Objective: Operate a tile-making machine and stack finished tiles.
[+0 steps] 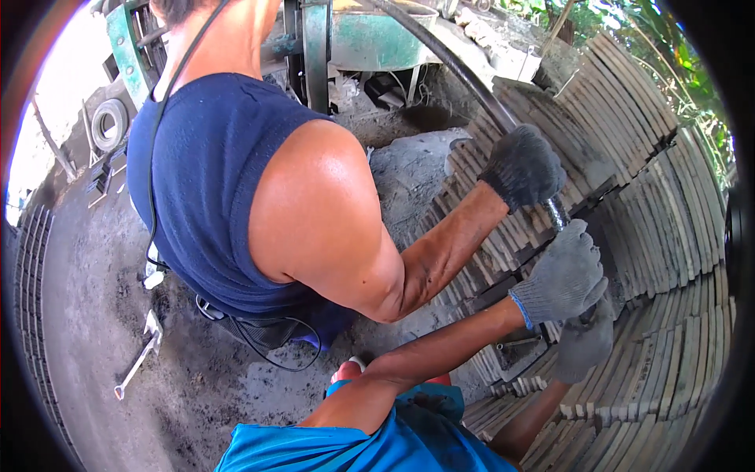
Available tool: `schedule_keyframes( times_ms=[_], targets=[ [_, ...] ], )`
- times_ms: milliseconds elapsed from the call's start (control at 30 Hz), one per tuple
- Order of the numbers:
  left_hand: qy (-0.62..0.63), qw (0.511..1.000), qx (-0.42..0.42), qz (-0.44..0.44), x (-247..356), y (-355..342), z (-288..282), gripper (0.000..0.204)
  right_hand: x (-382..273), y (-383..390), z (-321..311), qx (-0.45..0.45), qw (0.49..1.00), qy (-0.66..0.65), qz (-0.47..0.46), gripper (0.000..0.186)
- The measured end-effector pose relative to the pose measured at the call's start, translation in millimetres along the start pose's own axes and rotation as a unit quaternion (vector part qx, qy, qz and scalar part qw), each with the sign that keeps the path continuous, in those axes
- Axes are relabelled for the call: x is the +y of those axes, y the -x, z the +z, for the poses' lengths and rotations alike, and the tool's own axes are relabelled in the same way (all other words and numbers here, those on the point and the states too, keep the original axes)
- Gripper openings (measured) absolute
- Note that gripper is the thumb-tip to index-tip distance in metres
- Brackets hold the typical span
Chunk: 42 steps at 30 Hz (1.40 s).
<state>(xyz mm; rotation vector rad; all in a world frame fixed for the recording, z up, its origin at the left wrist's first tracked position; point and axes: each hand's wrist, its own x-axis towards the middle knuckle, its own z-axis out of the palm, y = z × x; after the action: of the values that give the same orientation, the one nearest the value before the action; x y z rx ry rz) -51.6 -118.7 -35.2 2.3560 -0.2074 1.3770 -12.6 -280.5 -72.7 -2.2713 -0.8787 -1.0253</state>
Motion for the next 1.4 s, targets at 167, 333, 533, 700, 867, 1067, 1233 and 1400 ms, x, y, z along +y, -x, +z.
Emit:
schedule_keyframes(
  times_ms=[167,333,533,700,867,1067,1233,1400],
  targets=[
    [-0.028,0.999,-0.025,0.014,2,-1,-3,0.036,-3,-3,-8,-0.002,1.000,0.000,-0.003,0.051],
    [-0.036,0.999,-0.006,0.007,4,-5,4,0.033,-3,-5,-14,-0.012,1.000,-0.007,0.010,0.052],
    [-0.011,1.000,0.014,0.020,16,-38,-5,0.030,-10,-45,-47,-0.052,0.998,-0.007,0.043,0.048],
    [-0.002,0.999,-0.047,0.000,11,-32,11,0.032,-6,-37,-43,-0.051,0.999,-0.005,-0.008,0.039],
    [-0.074,0.976,-0.194,-0.071,-34,67,39,0.033,1,60,58,-0.175,0.978,-0.094,0.069,0.040],
    [-0.073,0.970,-0.216,-0.083,-50,91,50,0.035,-6,73,83,-0.268,0.947,-0.125,0.123,0.041],
    [0.070,0.997,-0.027,-0.006,-5,0,22,0.029,13,-9,-14,-0.149,0.982,-0.117,0.025,0.049],
    [0.068,0.996,-0.053,-0.002,-7,4,21,0.028,47,-51,-82,-0.108,0.987,-0.112,0.050,0.053]
  ],
)
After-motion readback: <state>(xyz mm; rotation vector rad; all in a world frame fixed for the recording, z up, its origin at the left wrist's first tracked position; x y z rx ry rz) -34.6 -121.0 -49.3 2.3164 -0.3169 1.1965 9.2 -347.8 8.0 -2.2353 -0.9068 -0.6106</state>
